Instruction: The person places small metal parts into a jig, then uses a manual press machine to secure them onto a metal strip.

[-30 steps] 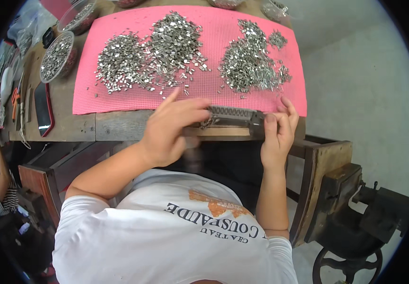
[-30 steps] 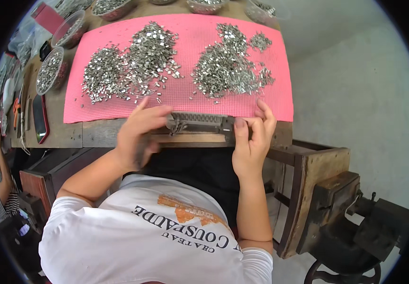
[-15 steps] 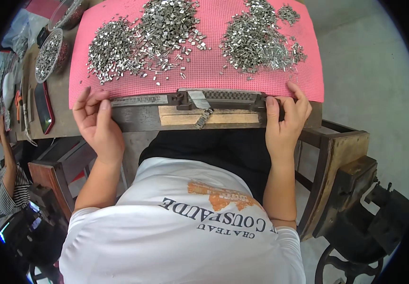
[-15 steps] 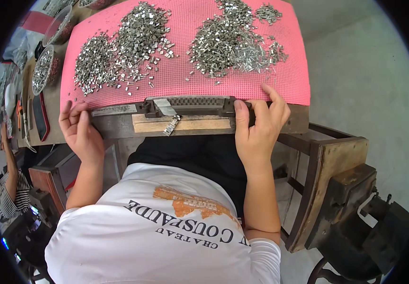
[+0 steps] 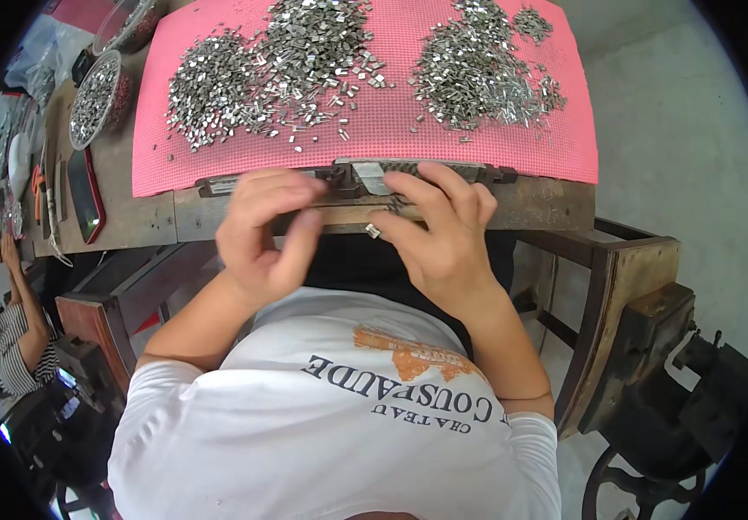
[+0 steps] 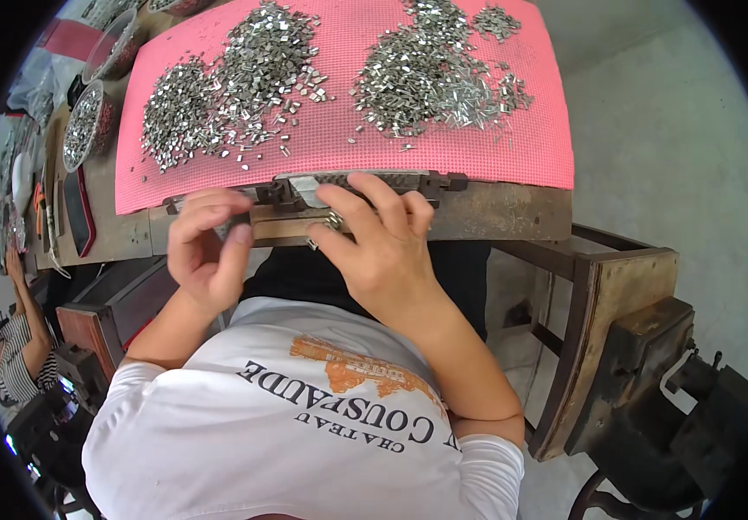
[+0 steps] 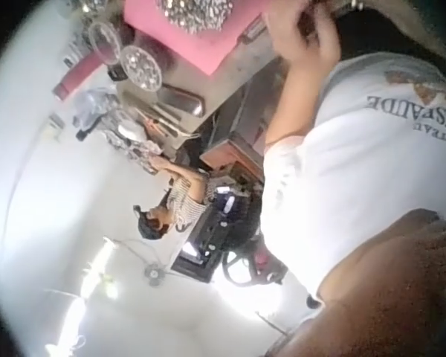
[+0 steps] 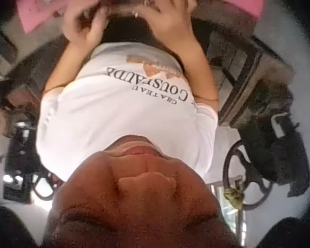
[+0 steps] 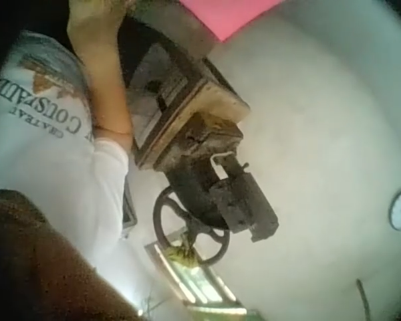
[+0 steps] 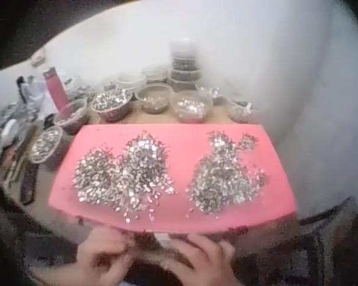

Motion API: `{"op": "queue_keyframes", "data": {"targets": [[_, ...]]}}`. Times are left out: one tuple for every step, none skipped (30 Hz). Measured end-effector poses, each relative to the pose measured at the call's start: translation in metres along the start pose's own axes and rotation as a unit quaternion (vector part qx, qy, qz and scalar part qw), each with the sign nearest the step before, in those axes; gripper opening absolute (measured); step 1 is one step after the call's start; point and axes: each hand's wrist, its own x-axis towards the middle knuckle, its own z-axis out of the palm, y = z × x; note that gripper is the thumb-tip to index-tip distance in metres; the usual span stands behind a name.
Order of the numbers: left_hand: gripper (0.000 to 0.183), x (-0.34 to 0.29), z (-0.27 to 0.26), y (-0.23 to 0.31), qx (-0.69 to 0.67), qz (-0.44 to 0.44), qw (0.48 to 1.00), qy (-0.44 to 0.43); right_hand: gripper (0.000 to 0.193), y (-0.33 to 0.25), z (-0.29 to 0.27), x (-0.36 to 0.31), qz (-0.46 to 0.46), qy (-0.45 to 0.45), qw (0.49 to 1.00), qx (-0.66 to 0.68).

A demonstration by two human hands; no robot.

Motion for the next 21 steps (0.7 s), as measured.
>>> {"op": "queue_keyframes", "data": {"targets": [[0.038,0.003,0.005,0.004,-0.041,-0.017,0.999,-0.024,0.025,-0.002,-0.007,0.004,0.018,0.007,0.999,0.04],[0.046,0.002,0.009,0.006,-0.111,-0.056,0.991,-0.057,0.025,-0.002,-0.012,0.007,0.014,0.005,0.999,0.042],[0.048,0.006,0.016,0.012,-0.179,-0.119,0.974,-0.077,0.024,-0.002,-0.016,0.009,0.046,0.016,0.985,0.163],[0.051,0.013,0.022,0.02,-0.248,-0.179,0.947,-0.097,0.022,-0.002,-0.018,0.01,0.079,0.027,0.957,0.279],[0.058,0.017,0.023,0.023,-0.308,-0.23,0.913,-0.139,0.023,-0.002,-0.018,0.012,0.066,0.061,0.949,0.301],[0.059,0.016,0.027,0.02,-0.317,-0.228,0.907,-0.157,0.023,-0.005,-0.018,0.011,0.064,0.058,0.95,0.301],[0.061,0.014,0.029,0.017,-0.325,-0.224,0.902,-0.176,0.023,-0.007,-0.019,0.009,0.111,0.064,0.935,0.331],[0.06,0.019,0.024,0.02,-0.314,-0.265,0.886,-0.214,0.023,-0.009,-0.019,0.007,0.157,0.07,0.917,0.36],[0.06,0.018,0.024,0.02,-0.314,-0.265,0.887,-0.211,0.024,-0.006,-0.017,0.005,0.146,0.075,0.908,0.387],[0.054,0.017,0.025,0.019,-0.305,-0.263,0.895,-0.195,0.024,-0.007,-0.019,0.005,0.145,0.072,0.908,0.386],[0.049,0.016,0.026,0.018,-0.294,-0.26,0.902,-0.178,0.024,-0.009,-0.022,0.006,0.164,0.076,0.886,0.426],[0.042,0.016,0.028,0.02,-0.265,-0.239,0.923,-0.141,0.024,-0.01,-0.024,0.007,0.183,0.079,0.862,0.466],[0.042,0.017,0.025,0.021,-0.266,-0.239,0.923,-0.14,0.025,-0.006,-0.024,0.005,0.176,0.086,0.857,0.477],[0.037,0.018,0.022,0.022,-0.228,-0.224,0.937,-0.141,0.025,-0.005,-0.025,0.004,0.176,0.084,0.857,0.477],[0.033,0.018,0.019,0.022,-0.189,-0.209,0.949,-0.142,0.025,-0.004,-0.027,0.004,0.183,0.092,0.843,0.497],[0.033,0.019,0.021,0.022,-0.188,-0.21,0.949,-0.142,0.026,-0.001,-0.029,0.003,0.191,0.101,0.827,0.52],[0.033,0.019,0.023,0.021,-0.179,-0.197,0.957,-0.112,0.023,0.0,-0.034,0.002,0.207,0.095,0.823,0.52],[0.033,0.019,0.025,0.02,-0.17,-0.184,0.965,-0.082,0.023,0.003,-0.038,-0.001,0.207,0.095,0.822,0.522],[0.033,0.019,0.023,0.019,-0.184,-0.193,0.961,-0.08,0.022,0.004,-0.041,-0.003,0.208,0.091,0.824,0.519],[0.033,0.018,0.021,0.02,-0.184,-0.193,0.96,-0.08,0.02,0.005,-0.042,-0.004,0.209,0.087,0.826,0.516],[0.036,0.019,0.019,0.021,-0.191,-0.186,0.96,-0.087,0.02,0.005,-0.044,-0.004,0.22,0.091,0.825,0.512]]}}
